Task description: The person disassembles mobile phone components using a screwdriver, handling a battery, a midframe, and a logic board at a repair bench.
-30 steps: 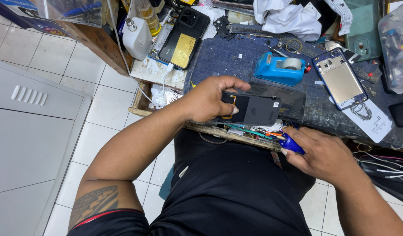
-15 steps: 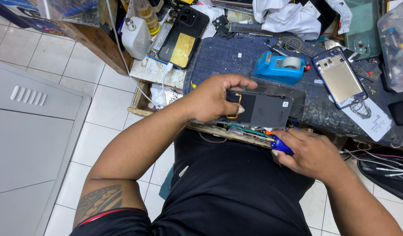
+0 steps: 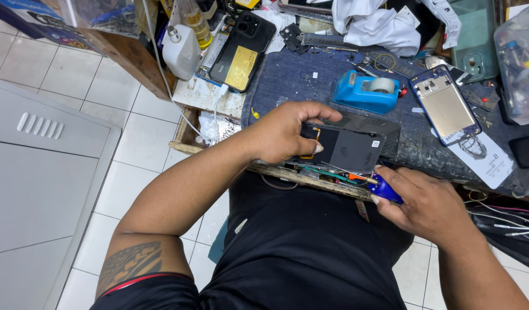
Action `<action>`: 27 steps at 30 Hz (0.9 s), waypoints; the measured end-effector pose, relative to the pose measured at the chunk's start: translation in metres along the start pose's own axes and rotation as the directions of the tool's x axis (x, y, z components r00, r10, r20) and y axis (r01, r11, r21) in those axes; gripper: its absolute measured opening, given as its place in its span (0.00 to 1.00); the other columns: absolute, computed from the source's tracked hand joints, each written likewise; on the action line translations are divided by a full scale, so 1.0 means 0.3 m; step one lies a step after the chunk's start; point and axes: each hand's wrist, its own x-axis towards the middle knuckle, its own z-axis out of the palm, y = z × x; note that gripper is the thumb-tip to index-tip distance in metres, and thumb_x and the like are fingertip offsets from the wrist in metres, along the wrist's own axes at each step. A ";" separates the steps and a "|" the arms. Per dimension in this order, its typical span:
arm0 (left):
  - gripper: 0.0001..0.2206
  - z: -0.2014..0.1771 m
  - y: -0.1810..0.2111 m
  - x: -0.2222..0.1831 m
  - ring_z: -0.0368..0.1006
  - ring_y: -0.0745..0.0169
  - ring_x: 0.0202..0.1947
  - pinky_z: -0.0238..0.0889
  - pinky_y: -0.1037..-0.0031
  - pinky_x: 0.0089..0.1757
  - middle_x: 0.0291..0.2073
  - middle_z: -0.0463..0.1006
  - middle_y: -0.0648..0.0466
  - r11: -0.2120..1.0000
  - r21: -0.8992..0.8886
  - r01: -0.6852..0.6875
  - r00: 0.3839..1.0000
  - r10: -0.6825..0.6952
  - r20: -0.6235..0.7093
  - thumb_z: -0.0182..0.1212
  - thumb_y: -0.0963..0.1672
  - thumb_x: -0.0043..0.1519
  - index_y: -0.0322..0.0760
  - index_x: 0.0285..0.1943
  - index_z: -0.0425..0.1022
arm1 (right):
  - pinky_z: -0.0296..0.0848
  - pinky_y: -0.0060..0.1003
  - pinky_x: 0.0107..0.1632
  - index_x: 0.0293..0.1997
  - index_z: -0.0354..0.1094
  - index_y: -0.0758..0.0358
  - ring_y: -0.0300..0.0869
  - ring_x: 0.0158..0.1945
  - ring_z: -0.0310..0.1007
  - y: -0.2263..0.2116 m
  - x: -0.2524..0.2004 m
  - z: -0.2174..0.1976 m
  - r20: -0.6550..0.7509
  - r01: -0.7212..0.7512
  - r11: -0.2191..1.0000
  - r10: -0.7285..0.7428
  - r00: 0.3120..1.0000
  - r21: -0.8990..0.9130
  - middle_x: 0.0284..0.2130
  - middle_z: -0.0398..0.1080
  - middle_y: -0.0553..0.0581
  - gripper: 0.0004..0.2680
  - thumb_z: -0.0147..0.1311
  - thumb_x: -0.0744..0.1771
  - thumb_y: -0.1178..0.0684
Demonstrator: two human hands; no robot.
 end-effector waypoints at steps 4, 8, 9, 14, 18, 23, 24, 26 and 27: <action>0.27 -0.004 -0.003 0.005 0.79 0.65 0.50 0.73 0.75 0.52 0.50 0.82 0.50 0.999 0.039 -0.036 0.999 0.036 -0.001 0.68 0.35 0.55 0.36 0.66 0.71 | 0.75 0.45 0.32 0.55 0.70 0.59 0.51 0.32 0.77 -0.001 0.001 0.004 0.048 -0.027 0.999 0.026 0.999 0.020 0.31 0.72 0.56 0.21 0.64 0.58 0.46; 0.27 -0.006 -0.006 0.010 0.78 0.65 0.53 0.72 0.74 0.54 0.53 0.81 0.51 0.993 0.064 -0.097 0.995 0.097 0.006 0.68 0.35 0.55 0.35 0.66 0.71 | 0.75 0.46 0.33 0.53 0.70 0.59 0.51 0.32 0.77 -0.002 0.011 0.003 0.039 -0.013 1.000 0.012 0.999 0.024 0.30 0.72 0.56 0.19 0.63 0.59 0.46; 0.27 -0.004 -0.007 0.011 0.77 0.64 0.54 0.72 0.74 0.54 0.53 0.81 0.51 0.994 0.042 -0.096 0.995 0.096 0.012 0.68 0.35 0.56 0.35 0.66 0.71 | 0.75 0.46 0.33 0.52 0.70 0.58 0.51 0.32 0.77 -0.003 0.012 0.002 0.056 -0.026 0.999 0.025 0.998 0.022 0.29 0.72 0.56 0.19 0.64 0.59 0.46; 0.27 0.003 -0.007 0.011 0.78 0.65 0.52 0.72 0.75 0.54 0.52 0.81 0.52 0.994 0.057 -0.089 0.996 0.089 0.001 0.68 0.35 0.55 0.35 0.66 0.70 | 0.76 0.45 0.34 0.53 0.70 0.59 0.52 0.32 0.77 -0.010 0.018 0.006 0.065 -0.023 0.999 0.021 0.998 0.025 0.29 0.72 0.57 0.19 0.63 0.59 0.47; 0.27 0.001 -0.005 0.006 0.79 0.66 0.50 0.73 0.75 0.52 0.49 0.82 0.51 0.998 0.053 -0.022 1.000 0.021 0.010 0.67 0.35 0.56 0.36 0.66 0.70 | 0.76 0.45 0.34 0.51 0.70 0.63 0.52 0.32 0.77 -0.011 0.024 0.008 0.030 0.013 0.998 -0.015 0.999 0.069 0.31 0.73 0.58 0.19 0.61 0.58 0.48; 0.27 0.003 0.006 0.007 0.79 0.65 0.52 0.73 0.75 0.53 0.51 0.81 0.51 0.998 0.047 -0.031 1.000 0.031 0.006 0.67 0.35 0.56 0.36 0.67 0.70 | 0.77 0.44 0.33 0.50 0.71 0.64 0.51 0.32 0.78 -0.016 0.028 0.014 0.045 -0.005 0.998 0.002 0.999 0.058 0.32 0.75 0.58 0.18 0.61 0.58 0.48; 0.27 0.002 0.008 0.005 0.79 0.65 0.52 0.74 0.76 0.53 0.51 0.82 0.51 0.999 0.050 0.000 1.000 0.000 0.006 0.67 0.35 0.55 0.37 0.67 0.70 | 0.77 0.44 0.33 0.50 0.71 0.64 0.51 0.32 0.78 -0.017 0.031 0.015 0.054 -0.016 0.999 0.014 0.998 0.051 0.33 0.75 0.58 0.18 0.61 0.58 0.49; 0.27 0.002 0.004 0.007 0.78 0.64 0.53 0.73 0.75 0.54 0.52 0.81 0.50 0.997 0.057 -0.044 0.999 0.044 0.003 0.67 0.35 0.55 0.36 0.67 0.70 | 0.77 0.44 0.33 0.50 0.71 0.64 0.51 0.32 0.78 -0.015 0.032 0.016 0.055 -0.015 0.999 0.013 0.998 0.046 0.33 0.75 0.58 0.18 0.61 0.58 0.48; 0.27 0.002 -0.003 0.007 0.78 0.64 0.53 0.73 0.75 0.54 0.53 0.81 0.50 0.996 0.060 -0.064 0.998 0.065 0.000 0.67 0.35 0.55 0.35 0.67 0.70 | 0.77 0.44 0.33 0.50 0.72 0.64 0.51 0.32 0.78 -0.014 0.031 0.018 0.057 -0.014 0.999 0.011 0.998 0.044 0.33 0.75 0.58 0.18 0.62 0.59 0.48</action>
